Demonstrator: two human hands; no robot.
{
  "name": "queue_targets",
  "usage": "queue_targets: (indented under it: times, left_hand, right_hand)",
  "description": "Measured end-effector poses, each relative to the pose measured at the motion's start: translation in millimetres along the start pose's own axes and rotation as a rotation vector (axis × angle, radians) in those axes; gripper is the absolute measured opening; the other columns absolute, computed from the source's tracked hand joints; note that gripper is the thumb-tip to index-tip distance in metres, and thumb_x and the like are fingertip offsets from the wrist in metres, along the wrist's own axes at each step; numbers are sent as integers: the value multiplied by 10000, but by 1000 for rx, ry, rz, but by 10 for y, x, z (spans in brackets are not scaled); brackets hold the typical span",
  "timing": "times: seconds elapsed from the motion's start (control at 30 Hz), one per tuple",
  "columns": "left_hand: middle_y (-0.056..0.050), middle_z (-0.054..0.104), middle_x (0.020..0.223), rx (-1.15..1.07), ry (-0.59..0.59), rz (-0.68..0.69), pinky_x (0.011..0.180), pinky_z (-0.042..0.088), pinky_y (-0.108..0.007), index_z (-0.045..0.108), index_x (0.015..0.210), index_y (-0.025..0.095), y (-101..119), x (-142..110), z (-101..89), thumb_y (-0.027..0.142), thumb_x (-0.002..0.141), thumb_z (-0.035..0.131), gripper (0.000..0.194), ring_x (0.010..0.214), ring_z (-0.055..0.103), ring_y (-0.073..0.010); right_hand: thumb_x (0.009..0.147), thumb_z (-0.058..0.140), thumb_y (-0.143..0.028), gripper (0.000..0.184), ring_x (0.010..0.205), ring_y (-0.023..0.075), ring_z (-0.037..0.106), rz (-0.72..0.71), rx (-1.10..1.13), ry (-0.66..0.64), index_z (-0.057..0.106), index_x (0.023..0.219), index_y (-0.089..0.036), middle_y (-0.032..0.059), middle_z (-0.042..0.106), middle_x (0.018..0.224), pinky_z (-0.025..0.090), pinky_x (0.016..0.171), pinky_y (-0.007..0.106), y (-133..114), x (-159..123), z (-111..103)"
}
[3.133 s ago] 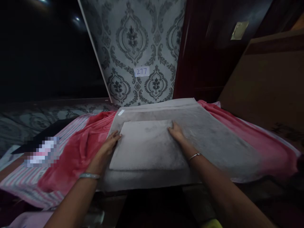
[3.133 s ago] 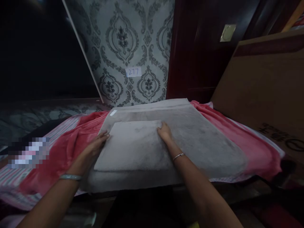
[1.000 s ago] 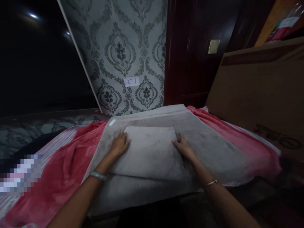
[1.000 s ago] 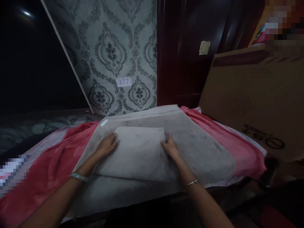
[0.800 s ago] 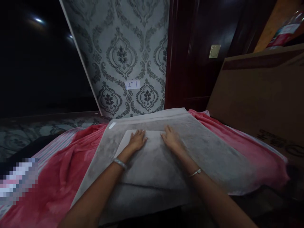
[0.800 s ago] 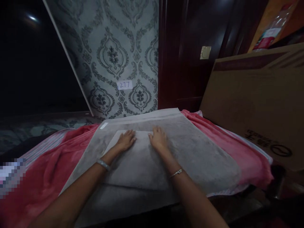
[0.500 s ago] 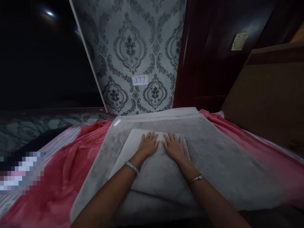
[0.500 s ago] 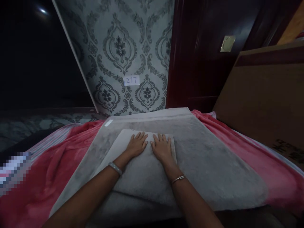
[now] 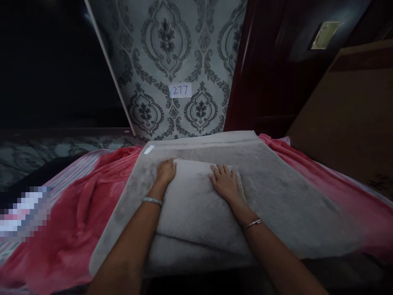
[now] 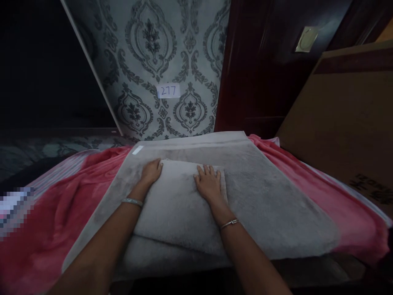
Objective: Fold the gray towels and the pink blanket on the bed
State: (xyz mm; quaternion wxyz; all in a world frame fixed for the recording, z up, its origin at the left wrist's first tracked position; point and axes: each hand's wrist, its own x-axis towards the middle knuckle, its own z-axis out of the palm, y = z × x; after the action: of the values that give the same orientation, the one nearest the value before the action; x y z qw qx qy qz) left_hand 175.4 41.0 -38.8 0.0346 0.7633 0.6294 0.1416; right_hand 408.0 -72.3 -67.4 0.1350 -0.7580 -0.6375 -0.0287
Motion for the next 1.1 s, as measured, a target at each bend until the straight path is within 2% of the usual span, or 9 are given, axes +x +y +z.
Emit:
queue_targets:
  times: [0.13,0.2,0.33,0.57,0.73,0.93,1.1]
  left_hand:
    - [-198,599,1392,-45,70,-113,1086,424,-377,507,1424,91,-11,-44,-10,327,973,402,519,1313,549,-288]
    - [-196,629,1355,-79,48,-166,1028,466,-364,545,1389,92,-37,-29,-28,370,957,438,525,1256,598,-292]
    - [-236,711,1179,-141,-20,-262,902,521,-415,678,1190,87,-103,17,-70,487,908,491,524,1115,675,-359]
    - [-228,751,1027,-313,-77,-249,857,517,-415,729,877,122,-256,23,-136,571,787,604,475,1068,684,-402]
    - [-121,742,778,-535,-105,-189,683,517,-347,698,728,162,-393,-18,-117,595,724,632,439,869,716,-343]
    - [-72,711,720,-774,-150,-165,575,488,-294,701,756,147,-447,-58,-58,617,663,677,480,747,684,-267]
    - [-84,708,696,-878,-219,-205,555,500,-299,693,741,139,-408,-89,-162,570,599,748,457,697,681,-263]
  right_hand:
    - [1040,318,-426,521,1472,306,275,-1,1,13,418,1528,-275,70,389,1585,207,1168,584,5,4,17]
    - [1039,320,-428,521,1470,304,281,4,8,10,418,1528,-276,67,385,1588,201,1171,585,3,5,16]
    - [1036,322,-424,523,1469,296,284,4,19,2,420,1527,-273,65,383,1590,193,1178,572,-12,4,-8]
    - [1034,323,-420,524,1481,296,264,12,22,-19,420,1529,-280,67,363,1601,178,1182,572,-30,15,-32]
    - [1035,326,-424,524,1481,296,262,14,31,-16,417,1531,-279,62,361,1602,176,1184,570,-14,23,-8]
    - [1033,336,-419,519,1476,295,273,7,29,-4,427,1524,-280,65,378,1592,193,1178,572,3,40,25]
    - [1032,356,-410,508,1465,293,297,5,52,15,444,1513,-273,67,397,1581,191,1182,578,-8,28,13]
